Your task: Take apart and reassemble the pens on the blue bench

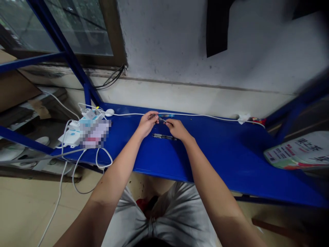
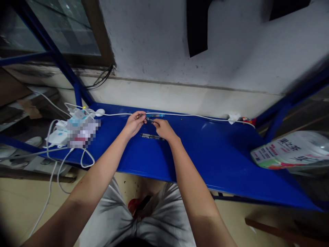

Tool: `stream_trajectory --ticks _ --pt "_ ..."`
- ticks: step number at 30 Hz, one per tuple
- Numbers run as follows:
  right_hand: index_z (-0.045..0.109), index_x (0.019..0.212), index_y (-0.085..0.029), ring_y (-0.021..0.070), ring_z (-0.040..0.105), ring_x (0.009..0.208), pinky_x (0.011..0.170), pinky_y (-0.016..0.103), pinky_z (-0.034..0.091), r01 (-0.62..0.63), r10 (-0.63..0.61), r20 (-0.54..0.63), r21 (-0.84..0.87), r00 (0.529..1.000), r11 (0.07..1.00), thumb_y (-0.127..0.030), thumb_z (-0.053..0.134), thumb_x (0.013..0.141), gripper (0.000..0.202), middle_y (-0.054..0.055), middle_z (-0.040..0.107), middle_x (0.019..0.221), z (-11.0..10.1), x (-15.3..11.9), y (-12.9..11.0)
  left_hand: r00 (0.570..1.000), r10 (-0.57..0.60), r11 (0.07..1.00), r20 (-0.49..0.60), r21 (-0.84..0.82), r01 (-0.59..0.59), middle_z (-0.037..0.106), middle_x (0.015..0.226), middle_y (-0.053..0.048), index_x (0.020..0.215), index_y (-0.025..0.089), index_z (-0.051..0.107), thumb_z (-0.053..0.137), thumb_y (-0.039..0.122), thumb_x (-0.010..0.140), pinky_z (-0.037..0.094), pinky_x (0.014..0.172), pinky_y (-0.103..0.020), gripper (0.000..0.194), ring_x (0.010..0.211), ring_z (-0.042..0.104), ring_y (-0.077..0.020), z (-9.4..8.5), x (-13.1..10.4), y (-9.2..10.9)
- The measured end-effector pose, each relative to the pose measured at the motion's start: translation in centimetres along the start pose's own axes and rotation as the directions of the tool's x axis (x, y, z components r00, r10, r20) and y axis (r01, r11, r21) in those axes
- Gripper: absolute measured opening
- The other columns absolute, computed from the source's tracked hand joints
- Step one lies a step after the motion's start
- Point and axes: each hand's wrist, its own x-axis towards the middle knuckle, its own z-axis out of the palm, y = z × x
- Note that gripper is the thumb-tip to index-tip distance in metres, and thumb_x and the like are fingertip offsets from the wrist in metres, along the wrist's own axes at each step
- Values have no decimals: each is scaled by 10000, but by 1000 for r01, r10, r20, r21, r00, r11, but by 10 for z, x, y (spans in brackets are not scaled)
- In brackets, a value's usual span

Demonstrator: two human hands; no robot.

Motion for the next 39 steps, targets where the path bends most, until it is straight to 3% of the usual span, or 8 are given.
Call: stream_trajectory --ticks 5,9,14,29,33,36,38,39 --pt "756 910 -167 174 551 639 656 283 405 11 -1 -104 99 995 995 -264 495 951 281 30 701 732 9 -10 6 985 -83 996 151 55 76 763 1189 -142 1087 169 724 829 328 805 378 497 -243 341 569 544 -76 5 -8 7" --pt "745 885 -174 175 520 589 613 284 383 -1 14 -159 81 987 997 -276 491 937 278 19 651 650 12 -13 7 992 -18 989 122 146 0 779 1123 -102 958 182 691 809 444 827 335 456 -229 316 471 470 -43 7 -8 0" --pt "738 873 -191 200 581 630 630 290 399 3 1 -224 17 975 1000 -239 477 937 273 47 676 680 17 -13 5 998 20 994 55 110 -26 778 1038 -69 937 188 656 819 453 819 324 437 -229 333 406 401 -17 12 -8 -8" --pt "752 959 -198 263 700 816 759 331 478 -20 -4 -276 -85 961 996 -133 484 940 276 103 776 900 21 -15 2 997 -18 998 -73 51 21 784 1019 -61 892 175 642 829 471 819 308 413 -244 358 365 338 5 29 -15 -2" --pt "756 1014 -206 266 718 896 818 342 507 12 -37 -297 -86 954 996 -143 493 951 278 110 785 962 24 -15 1 990 -9 997 -142 78 20 755 823 -22 814 173 600 836 522 810 325 423 -243 421 361 351 -7 28 -14 -5" --pt "756 1019 -208 259 722 935 850 349 527 55 -68 -291 -52 954 997 -161 493 957 274 110 792 1003 27 -15 0 977 6 993 -215 114 19 552 509 68 717 205 475 858 582 768 343 440 -230 540 369 407 -48 26 -12 -9" --pt "754 1016 -201 257 722 950 867 356 531 75 -77 -289 -20 954 997 -167 496 956 267 112 794 1025 27 -15 0 979 -16 994 -204 105 38 484 463 85 727 209 473 869 594 747 345 441 -224 552 395 464 -74 24 -11 -9" --pt "753 1014 -196 256 722 950 872 358 531 78 -77 -294 -7 953 997 -170 499 956 261 113 794 1028 27 -15 0 984 -38 995 -174 86 53 524 500 70 763 198 514 880 575 741 354 442 -224 526 420 496 -82 24 -11 -8"
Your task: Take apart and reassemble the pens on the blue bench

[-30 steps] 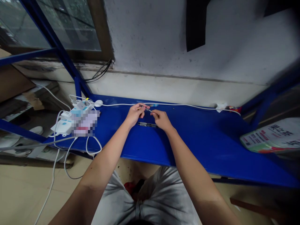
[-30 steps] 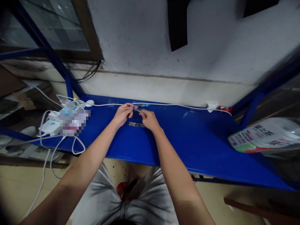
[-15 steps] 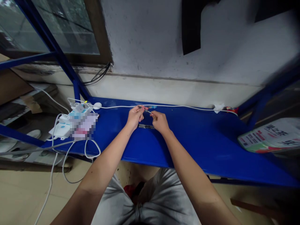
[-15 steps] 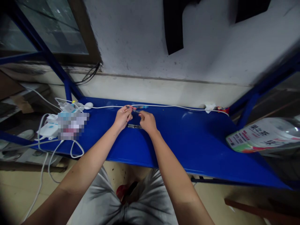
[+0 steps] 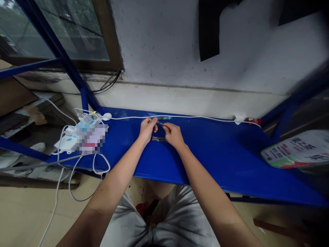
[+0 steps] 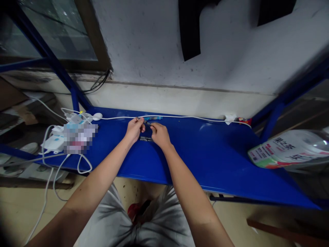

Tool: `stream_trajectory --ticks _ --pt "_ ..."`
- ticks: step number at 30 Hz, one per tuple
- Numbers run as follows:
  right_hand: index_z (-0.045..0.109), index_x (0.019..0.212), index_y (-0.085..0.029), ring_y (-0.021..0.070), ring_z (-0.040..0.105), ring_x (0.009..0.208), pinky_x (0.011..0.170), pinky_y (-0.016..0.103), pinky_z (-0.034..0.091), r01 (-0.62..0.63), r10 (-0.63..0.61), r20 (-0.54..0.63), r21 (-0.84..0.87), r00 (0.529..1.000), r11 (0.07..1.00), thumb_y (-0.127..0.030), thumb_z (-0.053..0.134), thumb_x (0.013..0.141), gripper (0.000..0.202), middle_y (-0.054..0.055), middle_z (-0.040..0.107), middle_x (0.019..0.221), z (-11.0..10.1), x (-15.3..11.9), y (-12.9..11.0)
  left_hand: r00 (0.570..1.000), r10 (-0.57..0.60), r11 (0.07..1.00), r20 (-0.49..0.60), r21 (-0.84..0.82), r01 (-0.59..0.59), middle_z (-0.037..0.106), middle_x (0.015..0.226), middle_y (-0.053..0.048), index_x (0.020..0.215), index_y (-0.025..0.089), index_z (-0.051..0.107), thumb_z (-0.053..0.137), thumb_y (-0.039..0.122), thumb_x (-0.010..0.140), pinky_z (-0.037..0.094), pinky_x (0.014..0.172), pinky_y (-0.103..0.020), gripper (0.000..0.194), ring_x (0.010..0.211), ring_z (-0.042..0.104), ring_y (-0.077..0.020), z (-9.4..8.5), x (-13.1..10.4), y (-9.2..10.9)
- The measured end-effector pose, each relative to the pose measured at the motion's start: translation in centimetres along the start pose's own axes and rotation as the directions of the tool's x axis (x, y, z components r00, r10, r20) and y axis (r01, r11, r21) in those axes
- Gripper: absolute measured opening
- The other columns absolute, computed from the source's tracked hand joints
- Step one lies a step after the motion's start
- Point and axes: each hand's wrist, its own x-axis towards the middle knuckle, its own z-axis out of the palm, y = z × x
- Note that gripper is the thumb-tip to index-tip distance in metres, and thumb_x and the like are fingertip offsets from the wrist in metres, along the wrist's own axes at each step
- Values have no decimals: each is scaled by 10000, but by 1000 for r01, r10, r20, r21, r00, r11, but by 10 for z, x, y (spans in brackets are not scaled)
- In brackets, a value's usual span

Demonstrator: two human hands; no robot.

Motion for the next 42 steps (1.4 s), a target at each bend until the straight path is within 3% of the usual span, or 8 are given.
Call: stream_trajectory --ticks 5,10,14,20,26,31,36,42 --pt "760 999 -187 243 713 889 850 344 519 -38 39 -39 37 998 999 -206 534 950 231 104 791 978 -4 0 1 983 -37 996 179 -69 51 751 1026 -74 1084 166 654 927 347 699 450 507 -233 505 632 649 -107 1 -1 8" --pt "772 988 -181 230 695 825 813 337 515 -56 59 -33 72 998 996 -246 558 935 230 95 787 939 -6 0 1 997 -5 999 75 38 2 592 697 56 1061 190 611 898 405 746 358 444 -213 478 480 481 -61 1 -1 5" --pt "778 998 -189 233 689 818 807 344 519 -92 95 -38 80 995 993 -261 563 921 239 87 789 926 -6 0 2 998 -21 1000 60 -15 22 524 694 78 1121 225 577 896 380 749 380 459 -208 513 527 488 -75 1 0 3" --pt "787 990 -193 244 710 871 833 356 528 -89 92 -33 85 995 992 -259 581 917 228 98 800 979 -7 0 3 999 -38 991 11 128 36 419 583 88 773 208 478 874 468 772 357 440 -205 473 475 403 -59 -1 1 2" --pt "792 1008 -195 241 720 873 842 359 539 -112 117 -37 106 992 988 -264 591 918 231 94 806 992 -8 0 2 989 -45 999 139 27 42 616 731 28 1006 191 602 901 329 732 451 536 -223 428 628 617 -115 -1 1 4" --pt "800 999 -197 251 730 910 864 368 548 -107 112 -46 110 993 988 -261 609 909 220 101 810 1022 -9 1 0 996 -30 988 80 152 17 568 597 38 803 186 551 865 472 793 387 490 -228 425 484 515 -82 -3 2 3" --pt "805 1016 -199 247 739 907 861 366 557 -106 116 -69 128 991 986 -269 620 911 224 95 814 1023 -8 1 1 992 -7 1000 130 -26 10 655 766 18 1059 189 638 914 330 728 453 544 -238 454 601 609 -108 -3 3 4" --pt "814 1009 -224 246 742 958 875 366 557 -82 95 -77 159 993 984 -274 639 907 209 79 815 1046 -7 2 1 994 -2 1000 105 -2 2 633 649 10 822 179 610 904 417 744 467 559 -249 386 582 608 -117 -6 5 -1"
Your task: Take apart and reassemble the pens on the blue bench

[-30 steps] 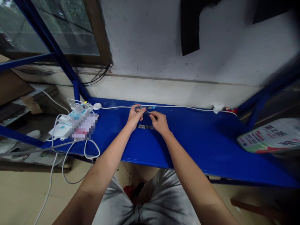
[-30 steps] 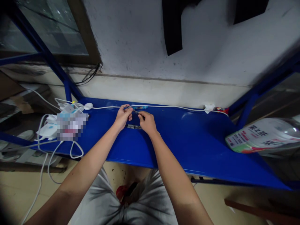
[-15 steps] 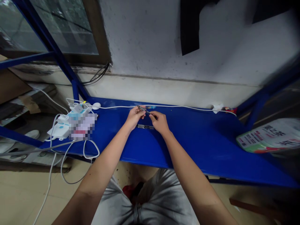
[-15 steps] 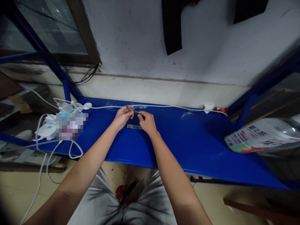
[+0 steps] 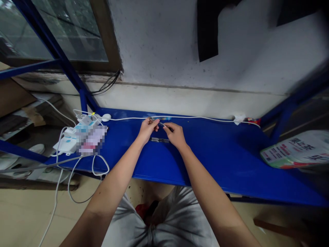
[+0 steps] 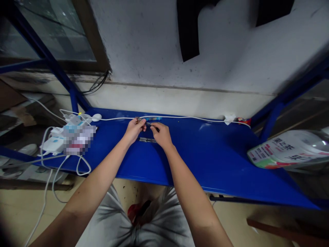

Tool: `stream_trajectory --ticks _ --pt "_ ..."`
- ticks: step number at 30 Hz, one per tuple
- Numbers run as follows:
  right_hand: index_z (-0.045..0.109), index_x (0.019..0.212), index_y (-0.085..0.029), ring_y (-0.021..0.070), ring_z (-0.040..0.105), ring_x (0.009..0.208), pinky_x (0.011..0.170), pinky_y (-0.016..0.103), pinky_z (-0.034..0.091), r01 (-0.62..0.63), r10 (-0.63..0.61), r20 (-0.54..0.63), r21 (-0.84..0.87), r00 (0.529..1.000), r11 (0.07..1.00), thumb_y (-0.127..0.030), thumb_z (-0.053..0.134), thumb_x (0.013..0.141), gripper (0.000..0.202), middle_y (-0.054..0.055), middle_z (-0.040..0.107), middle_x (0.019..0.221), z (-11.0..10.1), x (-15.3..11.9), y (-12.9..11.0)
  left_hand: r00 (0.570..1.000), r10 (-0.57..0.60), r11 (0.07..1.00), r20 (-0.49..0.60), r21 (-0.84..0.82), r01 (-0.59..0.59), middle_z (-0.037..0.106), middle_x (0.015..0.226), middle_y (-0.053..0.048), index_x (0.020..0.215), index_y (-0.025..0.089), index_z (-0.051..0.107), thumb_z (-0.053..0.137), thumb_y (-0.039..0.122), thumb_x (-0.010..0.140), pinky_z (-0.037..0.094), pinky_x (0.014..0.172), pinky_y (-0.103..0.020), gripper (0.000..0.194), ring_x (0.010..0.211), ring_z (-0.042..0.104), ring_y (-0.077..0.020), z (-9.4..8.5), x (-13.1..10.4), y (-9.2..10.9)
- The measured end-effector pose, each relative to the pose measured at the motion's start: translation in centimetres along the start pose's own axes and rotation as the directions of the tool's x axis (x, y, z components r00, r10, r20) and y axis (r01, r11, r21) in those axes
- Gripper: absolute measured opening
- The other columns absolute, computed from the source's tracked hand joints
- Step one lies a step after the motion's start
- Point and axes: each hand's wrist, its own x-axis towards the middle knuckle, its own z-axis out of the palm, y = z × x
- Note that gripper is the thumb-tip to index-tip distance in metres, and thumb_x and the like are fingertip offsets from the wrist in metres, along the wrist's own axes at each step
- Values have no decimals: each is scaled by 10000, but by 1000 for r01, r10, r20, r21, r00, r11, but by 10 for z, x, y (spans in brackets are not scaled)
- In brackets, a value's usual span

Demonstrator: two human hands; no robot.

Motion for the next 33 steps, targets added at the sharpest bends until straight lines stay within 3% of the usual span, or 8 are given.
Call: stream_trajectory --ticks 4,6,10,14,18,21,27,33 --pt "820 1009 -219 238 735 918 841 354 549 -12 12 1 11 1000 1000 -259 648 898 209 81 813 1024 -1 0 -1 997 -19 998 75 -63 24 713 799 -4 1003 186 681 960 305 645 512 628 -251 470 696 675 -135 1 -1 1" --pt "822 1008 -214 235 730 906 837 352 546 -33 33 -7 21 999 999 -263 657 895 206 84 812 1023 -2 1 -1 996 -12 998 86 -60 17 700 768 -2 977 167 705 955 269 646 506 638 -239 427 690 660 -121 2 -2 1" --pt "828 973 -200 219 706 831 794 338 532 -45 46 -6 21 999 999 -258 670 878 193 82 798 944 -4 2 -2 999 -52 989 8 -138 53 699 771 -19 849 159 649 922 330 726 523 655 -251 345 699 680 -128 0 0 3" --pt "823 984 -190 201 674 739 732 321 511 -120 121 -37 21 992 993 -272 678 855 211 67 773 849 -7 4 1 996 -66 973 -63 -224 50 730 878 -29 878 181 593 895 334 780 591 795 -325 353 820 752 -174 -6 3 5" --pt "768 1059 -179 194 662 665 682 305 498 -247 248 -11 87 969 965 -285 693 821 272 28 734 719 -17 8 8 981 -36 985 -191 -171 2 734 904 -23 905 193 564 863 309 818 615 851 -373 333 835 768 -179 -14 6 3" --pt "759 910 -191 188 650 649 662 293 480 -280 280 34 -4 960 960 -284 702 796 157 22 714 677 -27 10 13 967 -38 997 -252 -71 21 718 818 -22 905 181 567 873 261 795 634 799 -371 334 781 768 -189 -17 7 -3" --pt "777 770 -195 190 673 673 675 283 491 -359 375 139 -127 917 925 -184 678 736 105 32 737 682 -33 9 18 948 -166 985 -271 1 173 713 697 -53 797 155 552 905 88 684 668 809 -442 377 726 776 -230 -19 5 -10" --pt "816 808 -202 201 700 723 709 284 513 -342 369 168 -171 914 924 -199 719 731 123 36 765 723 -29 8 16 954 -144 989 -264 -12 146 735 721 -69 749 161 540 908 73 659 672 866 -486 388 807 795 -259 -18 2 -8"
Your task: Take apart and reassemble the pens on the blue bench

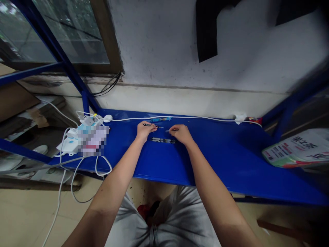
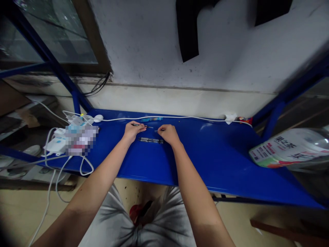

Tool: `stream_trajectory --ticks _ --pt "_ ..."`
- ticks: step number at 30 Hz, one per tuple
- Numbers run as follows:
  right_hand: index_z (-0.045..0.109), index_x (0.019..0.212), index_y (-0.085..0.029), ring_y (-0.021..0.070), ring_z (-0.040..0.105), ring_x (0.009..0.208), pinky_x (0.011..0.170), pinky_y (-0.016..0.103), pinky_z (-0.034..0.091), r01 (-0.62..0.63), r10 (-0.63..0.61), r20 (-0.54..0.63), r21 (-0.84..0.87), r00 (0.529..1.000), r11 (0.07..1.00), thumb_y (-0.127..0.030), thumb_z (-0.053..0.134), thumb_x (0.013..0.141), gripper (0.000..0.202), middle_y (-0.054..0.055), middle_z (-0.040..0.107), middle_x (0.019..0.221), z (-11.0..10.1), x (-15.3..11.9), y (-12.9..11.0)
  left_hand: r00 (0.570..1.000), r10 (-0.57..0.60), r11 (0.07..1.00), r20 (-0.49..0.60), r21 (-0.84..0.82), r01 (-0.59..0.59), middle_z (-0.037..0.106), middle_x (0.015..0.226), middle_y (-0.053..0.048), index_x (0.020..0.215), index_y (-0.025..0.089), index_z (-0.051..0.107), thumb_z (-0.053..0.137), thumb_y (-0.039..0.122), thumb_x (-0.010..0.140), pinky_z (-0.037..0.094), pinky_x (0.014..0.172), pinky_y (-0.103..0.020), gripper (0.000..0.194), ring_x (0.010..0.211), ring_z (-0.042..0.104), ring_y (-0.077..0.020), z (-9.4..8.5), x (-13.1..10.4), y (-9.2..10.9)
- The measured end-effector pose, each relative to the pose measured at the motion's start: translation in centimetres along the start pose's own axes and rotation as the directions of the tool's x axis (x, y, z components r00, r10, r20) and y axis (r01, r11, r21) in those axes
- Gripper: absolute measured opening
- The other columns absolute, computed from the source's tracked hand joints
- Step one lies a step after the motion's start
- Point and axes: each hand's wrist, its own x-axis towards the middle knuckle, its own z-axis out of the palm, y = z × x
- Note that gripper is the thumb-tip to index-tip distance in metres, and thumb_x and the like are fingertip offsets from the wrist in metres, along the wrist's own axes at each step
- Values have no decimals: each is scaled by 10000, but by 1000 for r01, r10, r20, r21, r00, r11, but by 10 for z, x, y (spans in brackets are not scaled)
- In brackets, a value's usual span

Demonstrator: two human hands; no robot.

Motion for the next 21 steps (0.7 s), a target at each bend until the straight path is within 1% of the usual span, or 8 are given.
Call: stream_trajectory --ticks 3,8,11,15,18,21 --pt "823 829 -201 210 721 781 732 284 518 6 -7 -9 -12 1000 1000 -204 737 731 130 43 784 771 0 0 0 999 20 1000 32 19 -20 732 722 -62 736 164 542 938 121 634 670 869 -504 411 812 794 -265 -1 2 -1" --pt "824 826 -206 216 728 794 732 290 521 16 -17 -26 -38 1000 999 -206 743 723 130 43 789 780 -1 1 0 988 90 994 127 50 -97 722 721 -43 707 157 578 951 161 562 669 842 -457 400 807 786 -252 -9 8 -3" --pt "823 818 -212 217 723 782 735 297 525 23 -24 -29 -40 999 999 -197 739 722 128 40 783 769 -2 0 0 982 112 985 149 114 -129 728 744 -42 688 155 596 963 186 516 664 809 -440 407 754 773 -234 -13 13 -5" --pt "824 836 -215 209 710 762 718 297 514 61 -61 -17 -34 998 998 -198 745 728 135 35 785 783 -1 0 1 983 130 983 130 115 -145 732 771 -47 679 158 601 966 199 483 650 787 -417 416 763 771 -236 -15 17 -5" --pt "823 839 -214 202 711 770 708 288 501 76 -76 5 -20 997 997 -191 751 724 137 32 791 800 -1 0 2 975 204 976 91 57 -209 731 800 -45 693 167 593 963 223 489 636 779 -392 426 815 776 -251 -16 19 -1" --pt "823 829 -209 201 713 775 711 288 496 51 -51 -8 -5 999 999 -194 765 716 128 32 791 797 -1 0 2 963 263 964 53 16 -264 737 829 -40 739 175 611 957 257 522 627 785 -380 416 826 774 -242 -18 19 5"
